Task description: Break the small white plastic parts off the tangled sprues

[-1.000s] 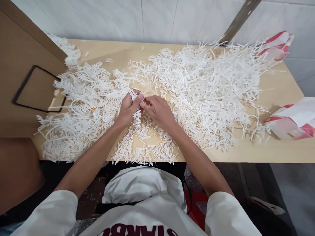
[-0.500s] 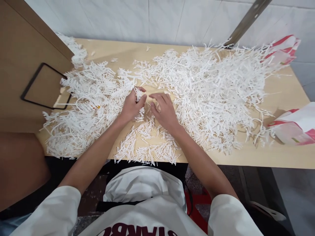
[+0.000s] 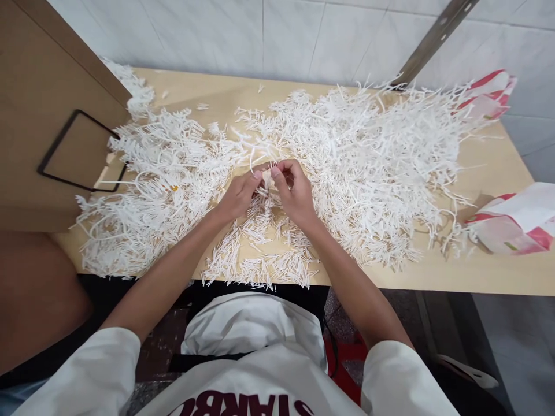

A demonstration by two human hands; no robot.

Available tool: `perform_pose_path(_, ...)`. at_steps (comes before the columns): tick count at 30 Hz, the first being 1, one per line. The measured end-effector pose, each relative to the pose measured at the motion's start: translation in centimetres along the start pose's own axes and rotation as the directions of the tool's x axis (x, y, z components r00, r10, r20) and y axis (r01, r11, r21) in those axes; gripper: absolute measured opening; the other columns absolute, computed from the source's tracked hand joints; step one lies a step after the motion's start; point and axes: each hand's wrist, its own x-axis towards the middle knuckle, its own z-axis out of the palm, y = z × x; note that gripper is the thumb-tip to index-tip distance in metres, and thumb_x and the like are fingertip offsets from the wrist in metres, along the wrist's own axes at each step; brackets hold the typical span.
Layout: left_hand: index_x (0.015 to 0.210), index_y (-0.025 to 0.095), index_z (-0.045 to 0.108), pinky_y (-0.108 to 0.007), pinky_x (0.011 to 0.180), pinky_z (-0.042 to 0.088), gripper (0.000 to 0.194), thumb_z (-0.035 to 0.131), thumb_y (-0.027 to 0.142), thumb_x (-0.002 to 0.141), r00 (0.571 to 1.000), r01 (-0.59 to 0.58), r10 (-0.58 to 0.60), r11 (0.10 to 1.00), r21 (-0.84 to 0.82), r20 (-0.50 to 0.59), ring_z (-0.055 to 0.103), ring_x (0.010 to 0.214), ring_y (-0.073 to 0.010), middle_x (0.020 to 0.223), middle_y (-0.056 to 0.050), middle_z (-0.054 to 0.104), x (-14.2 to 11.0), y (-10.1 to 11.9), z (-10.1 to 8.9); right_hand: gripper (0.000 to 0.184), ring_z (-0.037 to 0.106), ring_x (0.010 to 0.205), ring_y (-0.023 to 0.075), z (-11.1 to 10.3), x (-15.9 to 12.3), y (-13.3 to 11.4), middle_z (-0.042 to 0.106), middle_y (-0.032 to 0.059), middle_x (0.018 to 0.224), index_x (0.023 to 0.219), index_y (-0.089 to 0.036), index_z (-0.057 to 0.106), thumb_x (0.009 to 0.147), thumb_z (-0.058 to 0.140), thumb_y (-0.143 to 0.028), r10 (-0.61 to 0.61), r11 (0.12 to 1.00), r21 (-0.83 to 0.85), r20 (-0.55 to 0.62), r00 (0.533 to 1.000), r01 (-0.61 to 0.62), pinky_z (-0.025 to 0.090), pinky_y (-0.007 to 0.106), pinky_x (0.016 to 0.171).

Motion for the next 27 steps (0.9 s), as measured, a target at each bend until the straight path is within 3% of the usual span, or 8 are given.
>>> perform_pose_path(3, 0.132, 0.023, 0.049, -0.026, 0.071, 0.044, 0.055, 0.020, 0.052, 0.096, 0.999, 0.007, -0.009, 0.999, -0.042, -0.047, 0.057, 0.073, -0.0113, 0.080, -0.003, 0.064, 0.03, -0.12, 0.04, 0.025, 0.051, 0.065, 0.0082, -0.02, -0.01, -0.12, 0.053, -0.0014, 0.077, 0.088, -0.021, 0.049, 0.088, 0.056, -0.045, 0.040, 0.996, 0.073, 0.027, 0.999, -0.042, 0.045, 0.025, 0.063)
perform_pose_path(7, 0.124, 0.022, 0.056, -0.027, 0.063, 0.040, 0.051, 0.024, 0.051, 0.096, 1.000, 0.025, -0.025, 0.992, 0.122, -0.005, 0.053, 0.061, -0.0115, 0.069, -0.001, 0.061, 0.19, -0.40, 0.32, 0.029, 0.057, 0.073, 0.0092, -0.14, 0.03, -0.04, 0.059, -0.0003, 0.085, 0.098, -0.023, 0.053, 0.085, 0.058, -0.049, 0.061, 0.990, 0.121, 0.099, 0.993, -0.073, 0.049, 0.025, 0.067)
perform_pose_path(10, 0.104, 0.021, 0.062, -0.028, 0.069, 0.041, 0.041, 0.031, 0.046, 0.096, 0.992, -0.029, 0.050, 0.984, 0.175, -0.117, 0.055, 0.072, -0.0125, 0.079, -0.003, 0.062, 0.44, -0.65, 0.36, 0.030, 0.059, 0.087, 0.0115, -0.24, 0.11, 0.25, 0.061, 0.0006, 0.097, 0.104, -0.024, 0.056, 0.083, 0.063, -0.045, 0.009, 0.996, 0.085, 0.145, 0.989, -0.022, 0.051, 0.027, 0.079)
perform_pose_path(13, 0.088, 0.019, 0.059, -0.026, 0.075, 0.042, 0.031, 0.039, 0.042, 0.094, 0.970, -0.094, 0.106, 0.993, 0.064, -0.218, 0.054, 0.085, -0.0125, 0.089, -0.004, 0.061, 0.66, -0.75, 0.18, 0.025, 0.059, 0.095, 0.0131, -0.40, 0.24, 0.54, 0.059, 0.0019, 0.109, 0.106, -0.026, 0.057, 0.086, 0.060, -0.039, -0.051, 0.998, 0.034, 0.108, 0.993, 0.048, 0.051, 0.029, 0.084)
perform_pose_path(16, 0.086, 0.019, 0.054, -0.022, 0.062, 0.040, 0.024, 0.049, 0.042, 0.090, 0.989, -0.029, 0.010, 0.991, -0.128, -0.146, 0.051, 0.068, -0.0085, 0.078, 0.000, 0.058, 0.65, -0.63, 0.18, 0.027, 0.060, 0.095, 0.0133, -0.61, 0.33, 0.60, 0.057, 0.0018, 0.114, 0.112, -0.029, 0.055, 0.087, 0.059, -0.037, -0.077, 0.996, 0.036, 0.048, 0.996, 0.076, 0.052, 0.030, 0.083)
perform_pose_path(19, 0.087, 0.019, 0.052, -0.020, 0.054, 0.038, 0.025, 0.056, 0.043, 0.085, 0.998, 0.031, -0.043, 0.963, -0.268, -0.039, 0.048, 0.058, -0.0064, 0.069, 0.002, 0.055, 0.50, -0.43, 0.50, 0.020, 0.060, 0.091, 0.0125, -0.77, 0.34, 0.53, 0.061, -0.0004, 0.102, 0.104, -0.028, 0.059, 0.086, 0.060, -0.037, -0.109, 0.994, -0.023, -0.014, 0.994, 0.109, 0.051, 0.030, 0.083)
perform_pose_path(22, 0.092, 0.018, 0.056, -0.019, 0.051, 0.037, 0.027, 0.059, 0.043, 0.083, 0.998, 0.056, -0.057, 0.955, -0.291, 0.005, 0.050, 0.056, -0.0063, 0.067, 0.002, 0.058, 0.42, -0.30, 0.80, 0.016, 0.060, 0.088, 0.0119, -0.77, 0.29, 0.40, 0.063, -0.0010, 0.095, 0.096, -0.026, 0.062, 0.084, 0.063, -0.038, -0.124, 0.991, -0.058, -0.032, 0.992, 0.122, 0.051, 0.029, 0.080)
perform_pose_path(27, 0.082, 0.017, 0.061, -0.020, 0.053, 0.038, 0.012, 0.058, 0.028, 0.083, 0.997, 0.034, -0.048, 0.978, -0.207, -0.061, 0.050, 0.053, -0.0056, 0.062, 0.002, 0.060, 0.33, -0.25, 0.91, 0.026, 0.059, 0.079, 0.0114, -0.74, 0.34, 0.18, 0.062, -0.0002, 0.093, 0.103, -0.026, 0.062, 0.081, 0.066, -0.039, -0.055, 0.996, -0.073, 0.044, 0.998, 0.058, 0.051, 0.027, 0.071)
